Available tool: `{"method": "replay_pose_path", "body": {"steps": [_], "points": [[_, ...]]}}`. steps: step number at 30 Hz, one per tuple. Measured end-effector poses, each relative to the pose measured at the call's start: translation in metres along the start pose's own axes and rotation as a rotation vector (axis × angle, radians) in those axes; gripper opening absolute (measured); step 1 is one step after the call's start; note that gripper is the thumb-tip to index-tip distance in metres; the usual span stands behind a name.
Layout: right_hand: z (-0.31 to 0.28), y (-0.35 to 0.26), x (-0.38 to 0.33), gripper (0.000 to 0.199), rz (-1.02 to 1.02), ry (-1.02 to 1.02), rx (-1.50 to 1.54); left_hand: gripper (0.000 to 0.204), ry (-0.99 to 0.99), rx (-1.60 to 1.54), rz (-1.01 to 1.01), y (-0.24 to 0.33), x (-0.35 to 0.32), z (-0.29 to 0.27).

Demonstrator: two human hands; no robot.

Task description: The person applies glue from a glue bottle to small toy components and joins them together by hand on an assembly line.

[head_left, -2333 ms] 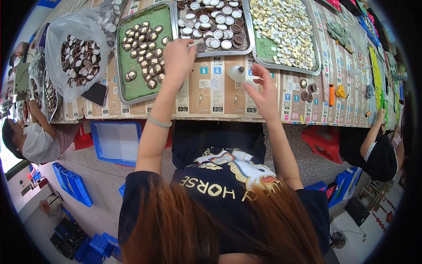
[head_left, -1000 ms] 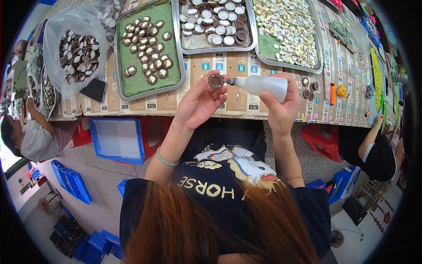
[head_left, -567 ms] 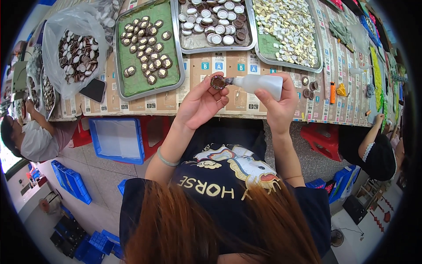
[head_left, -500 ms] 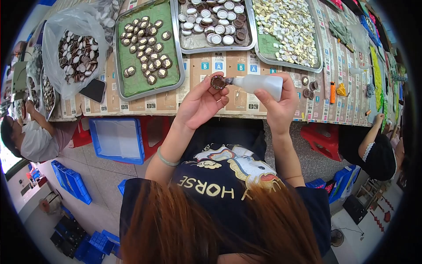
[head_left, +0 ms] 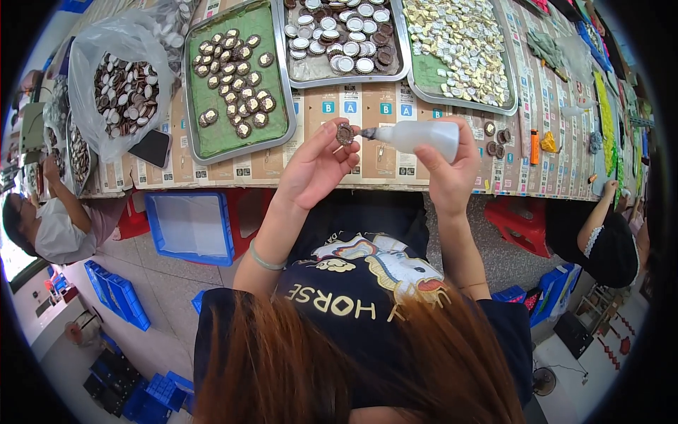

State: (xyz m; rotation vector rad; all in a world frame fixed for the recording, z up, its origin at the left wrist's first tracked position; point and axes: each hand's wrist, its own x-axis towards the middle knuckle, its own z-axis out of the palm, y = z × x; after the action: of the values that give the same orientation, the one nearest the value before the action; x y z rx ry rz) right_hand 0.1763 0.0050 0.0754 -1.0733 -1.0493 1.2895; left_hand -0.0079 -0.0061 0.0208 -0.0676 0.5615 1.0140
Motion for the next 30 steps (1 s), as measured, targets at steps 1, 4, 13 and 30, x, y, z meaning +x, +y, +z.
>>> {"method": "replay_pose_path", "body": {"steps": [1,4,13,30], "points": [[-0.001,0.001,0.001,0.032,0.000,0.001,0.002,0.022,0.001,0.002,0.000,0.002,0.000,-0.001],[-0.007,0.009,0.007,0.032,0.044,0.059,0.128,0.018,0.072,0.087,0.010,0.005,-0.001,-0.003],[-0.021,0.080,0.031,0.036,-0.040,-0.046,-0.540,0.021,0.034,0.252,0.134,0.001,0.003,0.008],[-0.105,0.068,0.121,0.016,-0.406,-0.115,-1.474,0.031,-0.198,0.028,0.164,-0.003,0.005,0.008]]}}
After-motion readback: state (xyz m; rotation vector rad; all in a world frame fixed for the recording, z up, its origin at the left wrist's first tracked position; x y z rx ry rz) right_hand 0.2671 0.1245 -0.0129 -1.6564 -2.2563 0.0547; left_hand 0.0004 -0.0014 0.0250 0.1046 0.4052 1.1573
